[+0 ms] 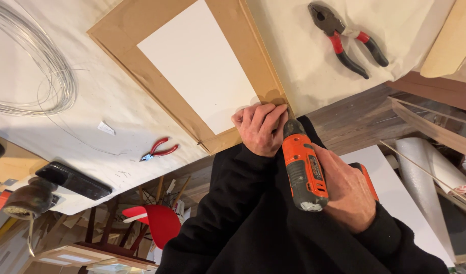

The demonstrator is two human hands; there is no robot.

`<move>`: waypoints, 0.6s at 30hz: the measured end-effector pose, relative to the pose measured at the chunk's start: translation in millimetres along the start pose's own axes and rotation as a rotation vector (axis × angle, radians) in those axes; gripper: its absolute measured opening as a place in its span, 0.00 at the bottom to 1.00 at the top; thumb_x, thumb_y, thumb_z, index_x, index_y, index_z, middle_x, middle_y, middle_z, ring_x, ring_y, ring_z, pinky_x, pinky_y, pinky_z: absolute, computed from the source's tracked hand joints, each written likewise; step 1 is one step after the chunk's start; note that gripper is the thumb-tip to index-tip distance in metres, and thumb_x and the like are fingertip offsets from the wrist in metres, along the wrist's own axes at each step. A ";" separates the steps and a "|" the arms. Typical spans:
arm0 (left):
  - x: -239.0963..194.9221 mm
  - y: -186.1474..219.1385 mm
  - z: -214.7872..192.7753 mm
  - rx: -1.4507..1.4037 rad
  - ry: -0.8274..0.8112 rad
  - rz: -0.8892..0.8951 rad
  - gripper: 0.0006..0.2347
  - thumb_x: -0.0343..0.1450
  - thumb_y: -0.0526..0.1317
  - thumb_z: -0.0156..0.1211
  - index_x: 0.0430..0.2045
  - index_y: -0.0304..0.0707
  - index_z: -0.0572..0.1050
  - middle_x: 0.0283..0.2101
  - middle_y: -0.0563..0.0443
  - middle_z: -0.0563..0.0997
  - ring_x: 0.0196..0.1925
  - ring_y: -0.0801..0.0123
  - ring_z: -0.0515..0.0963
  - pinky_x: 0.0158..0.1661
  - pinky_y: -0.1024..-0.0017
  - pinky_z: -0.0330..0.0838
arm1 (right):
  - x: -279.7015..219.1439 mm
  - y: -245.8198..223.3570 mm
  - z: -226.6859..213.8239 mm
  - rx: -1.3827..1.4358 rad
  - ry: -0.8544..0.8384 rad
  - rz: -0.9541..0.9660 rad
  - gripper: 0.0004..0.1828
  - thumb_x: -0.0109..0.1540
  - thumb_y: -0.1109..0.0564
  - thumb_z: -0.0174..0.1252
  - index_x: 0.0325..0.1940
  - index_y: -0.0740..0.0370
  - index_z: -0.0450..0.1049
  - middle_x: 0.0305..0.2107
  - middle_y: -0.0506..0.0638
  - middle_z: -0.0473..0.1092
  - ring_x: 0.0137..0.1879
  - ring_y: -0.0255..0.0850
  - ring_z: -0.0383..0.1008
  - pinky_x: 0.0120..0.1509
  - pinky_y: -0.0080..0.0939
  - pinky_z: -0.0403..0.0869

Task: Attaching a hanging wire to the back of a picture frame using a drill and pliers.

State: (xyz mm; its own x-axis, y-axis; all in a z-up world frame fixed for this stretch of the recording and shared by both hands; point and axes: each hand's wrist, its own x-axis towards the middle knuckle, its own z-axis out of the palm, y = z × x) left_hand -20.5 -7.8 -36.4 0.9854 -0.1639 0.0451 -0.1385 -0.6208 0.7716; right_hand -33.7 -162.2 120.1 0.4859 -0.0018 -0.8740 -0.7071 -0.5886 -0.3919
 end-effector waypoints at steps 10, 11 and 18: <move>1.4 1.1 5.0 0.012 0.005 0.018 0.11 0.65 0.35 0.74 0.39 0.46 0.80 0.41 0.59 0.78 0.43 0.67 0.78 0.51 0.63 0.60 | -2.7 2.1 7.5 0.005 0.020 0.016 0.39 0.54 0.48 0.63 0.68 0.58 0.60 0.47 0.57 0.73 0.45 0.58 0.78 0.43 0.53 0.76; 0.5 1.5 4.0 0.014 0.003 0.023 0.11 0.65 0.35 0.74 0.39 0.46 0.80 0.41 0.59 0.79 0.42 0.67 0.78 0.50 0.63 0.60 | -3.7 0.7 8.5 -0.007 0.024 0.029 0.37 0.55 0.50 0.61 0.68 0.56 0.61 0.44 0.55 0.74 0.42 0.58 0.78 0.41 0.53 0.77; 0.9 0.6 4.7 -0.010 0.006 0.017 0.11 0.65 0.36 0.73 0.39 0.46 0.81 0.41 0.59 0.78 0.43 0.67 0.78 0.51 0.64 0.60 | -0.9 -8.5 9.0 -0.076 0.040 0.010 0.37 0.55 0.50 0.62 0.67 0.57 0.60 0.35 0.55 0.71 0.33 0.57 0.77 0.32 0.53 0.76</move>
State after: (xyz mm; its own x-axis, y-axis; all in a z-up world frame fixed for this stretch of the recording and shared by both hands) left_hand -20.2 -11.9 -38.8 0.9836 -0.1693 0.0618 -0.1539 -0.6104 0.7770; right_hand -32.7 -149.9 121.7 0.5000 -0.0394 -0.8651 -0.6715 -0.6484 -0.3586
